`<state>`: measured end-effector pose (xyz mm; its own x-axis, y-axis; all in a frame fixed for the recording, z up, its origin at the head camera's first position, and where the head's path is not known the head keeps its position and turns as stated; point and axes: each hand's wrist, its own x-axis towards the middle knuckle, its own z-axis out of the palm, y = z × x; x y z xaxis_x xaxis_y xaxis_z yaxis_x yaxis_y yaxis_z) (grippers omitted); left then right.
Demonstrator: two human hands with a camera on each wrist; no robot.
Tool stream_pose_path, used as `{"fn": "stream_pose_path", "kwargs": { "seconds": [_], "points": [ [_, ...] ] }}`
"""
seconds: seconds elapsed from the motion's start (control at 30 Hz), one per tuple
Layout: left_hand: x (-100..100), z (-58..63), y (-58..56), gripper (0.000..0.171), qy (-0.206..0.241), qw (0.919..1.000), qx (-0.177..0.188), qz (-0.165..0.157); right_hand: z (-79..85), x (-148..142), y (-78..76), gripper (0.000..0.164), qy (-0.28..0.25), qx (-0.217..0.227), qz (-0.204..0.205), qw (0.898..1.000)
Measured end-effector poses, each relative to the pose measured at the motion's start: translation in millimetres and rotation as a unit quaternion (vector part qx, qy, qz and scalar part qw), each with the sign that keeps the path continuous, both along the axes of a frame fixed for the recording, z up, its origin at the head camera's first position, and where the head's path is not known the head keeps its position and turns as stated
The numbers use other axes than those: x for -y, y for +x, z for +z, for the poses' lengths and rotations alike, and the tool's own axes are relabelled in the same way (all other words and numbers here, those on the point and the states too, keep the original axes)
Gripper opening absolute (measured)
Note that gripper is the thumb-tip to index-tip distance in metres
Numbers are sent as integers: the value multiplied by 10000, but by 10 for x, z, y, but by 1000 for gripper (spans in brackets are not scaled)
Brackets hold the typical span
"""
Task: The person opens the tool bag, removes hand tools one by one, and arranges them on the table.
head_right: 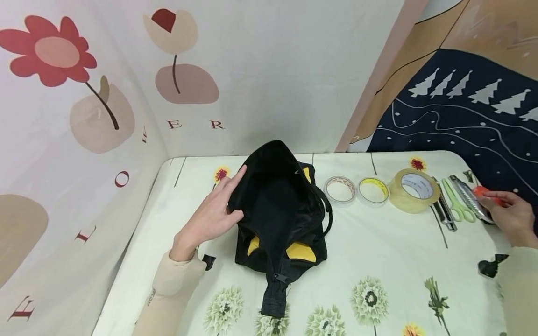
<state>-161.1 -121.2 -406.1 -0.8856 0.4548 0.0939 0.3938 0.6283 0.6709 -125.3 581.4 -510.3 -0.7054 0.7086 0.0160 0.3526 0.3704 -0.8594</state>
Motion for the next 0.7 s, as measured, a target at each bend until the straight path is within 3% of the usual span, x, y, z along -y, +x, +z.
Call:
{"fn": "stream_pose_path", "kwargs": {
  "seconds": [0.13,0.33,0.43,0.57,0.7],
  "points": [
    [-2,-6,-1,100,0,10000,-5,3,30,67,20,60,179,206,-75,9996],
    [7,-14,3,99,21,10000,-42,8,64,149,44,44,674,767,-84,9947],
    [14,-17,5,99,21,10000,-57,19,85,163,39,40,655,1026,-100,9925],
    [15,-19,5,99,6,10000,-52,16,89,160,42,40,601,1101,-109,9920],
    [10,-14,5,99,-4,10000,-40,23,70,123,43,46,480,825,-93,9954]
  ]
}}
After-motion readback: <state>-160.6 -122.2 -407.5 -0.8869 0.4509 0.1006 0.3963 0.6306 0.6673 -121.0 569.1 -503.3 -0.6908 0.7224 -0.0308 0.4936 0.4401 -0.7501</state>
